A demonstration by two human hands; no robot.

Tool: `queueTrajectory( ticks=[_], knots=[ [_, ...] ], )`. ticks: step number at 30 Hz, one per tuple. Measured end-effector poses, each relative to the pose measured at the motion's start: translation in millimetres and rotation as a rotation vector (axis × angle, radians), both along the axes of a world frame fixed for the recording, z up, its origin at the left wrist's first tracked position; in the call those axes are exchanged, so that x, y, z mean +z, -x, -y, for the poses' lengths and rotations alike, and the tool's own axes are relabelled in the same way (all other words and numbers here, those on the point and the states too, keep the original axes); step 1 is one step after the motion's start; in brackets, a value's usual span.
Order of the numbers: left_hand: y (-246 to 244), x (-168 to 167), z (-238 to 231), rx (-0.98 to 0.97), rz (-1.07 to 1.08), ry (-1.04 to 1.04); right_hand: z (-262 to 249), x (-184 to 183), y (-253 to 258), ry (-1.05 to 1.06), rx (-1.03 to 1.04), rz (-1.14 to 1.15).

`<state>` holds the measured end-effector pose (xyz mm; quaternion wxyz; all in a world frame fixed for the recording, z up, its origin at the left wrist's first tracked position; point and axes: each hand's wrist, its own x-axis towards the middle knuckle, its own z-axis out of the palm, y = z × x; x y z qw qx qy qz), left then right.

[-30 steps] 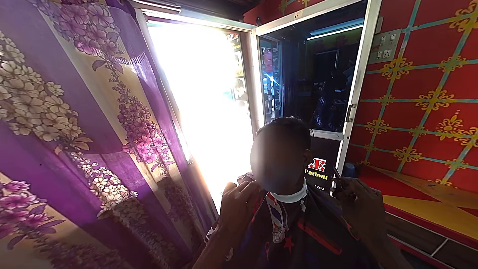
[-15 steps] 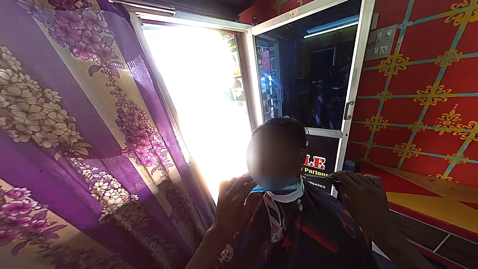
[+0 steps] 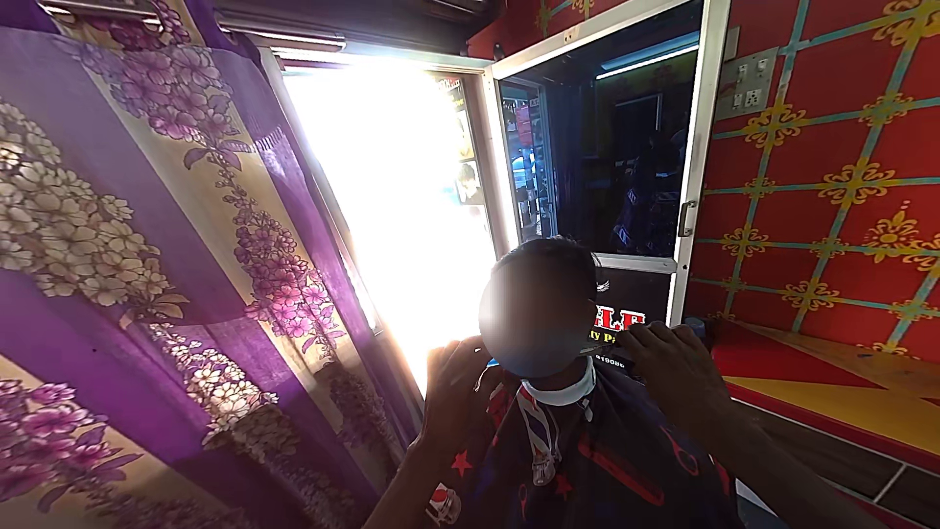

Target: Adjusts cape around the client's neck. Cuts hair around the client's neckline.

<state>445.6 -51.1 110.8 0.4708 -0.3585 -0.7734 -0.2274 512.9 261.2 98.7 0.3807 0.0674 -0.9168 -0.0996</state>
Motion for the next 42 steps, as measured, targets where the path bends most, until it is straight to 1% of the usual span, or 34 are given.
queueTrajectory(
  ticks=[4, 18, 20, 23, 25, 27, 30, 34, 36, 38, 40, 42],
  knots=[
    [-0.5, 0.5, 0.8, -0.009, -0.004, -0.005, 2.2, -1.5, -0.8, -0.033, -0.016, -0.025],
    [-0.2, 1.8, -0.4, -0.027, -0.015, -0.009, -5.8, -14.6, 4.6, 0.055, -0.008, -0.083],
    [-2.3, 3.2, -1.2, -0.02, -0.024, -0.045, -5.5, -19.6, 3.8, 0.159, 0.06, -0.112],
    [-9.1, 14.5, -3.0, -0.027, 0.003, -0.075, -4.8, -32.6, -7.2, 0.462, 0.181, -0.057],
    [-9.4, 26.2, 2.6, -0.071, 0.047, -0.008, -5.1, -43.8, -19.0, 0.653, 0.232, -0.026],
    [-5.3, 28.4, 15.0, -0.111, 0.116, 0.1, -3.8, -54.2, -34.2, 0.773, 0.253, -0.015],
    [5.5, 13.6, 33.5, -0.151, 0.144, 0.172, -3.5, -74.1, -53.2, 0.88, 0.287, 0.008],
    [21.6, -16.4, 51.1, -0.213, 0.16, 0.18, -1.7, -84.4, -69.7, 1.02, 0.36, 0.089],
    [29.7, -32.5, 57.6, -0.218, 0.165, 0.169, -3.1, -85.1, -73.0, 1.02, 0.352, 0.107],
    [36.9, -47.6, 63.4, -0.201, 0.18, 0.202, -4.7, -82.6, -75.8, 0.983, 0.316, 0.124],
    [39.3, -58.8, 65.8, -0.195, 0.206, 0.215, -1.7, -72.0, -81.7, 0.95, 0.272, 0.158],
    [40.8, -68.6, 67.2, -0.239, 0.266, 0.19, 3.5, -61.4, -86.8, 0.935, 0.273, 0.185]
  ],
)
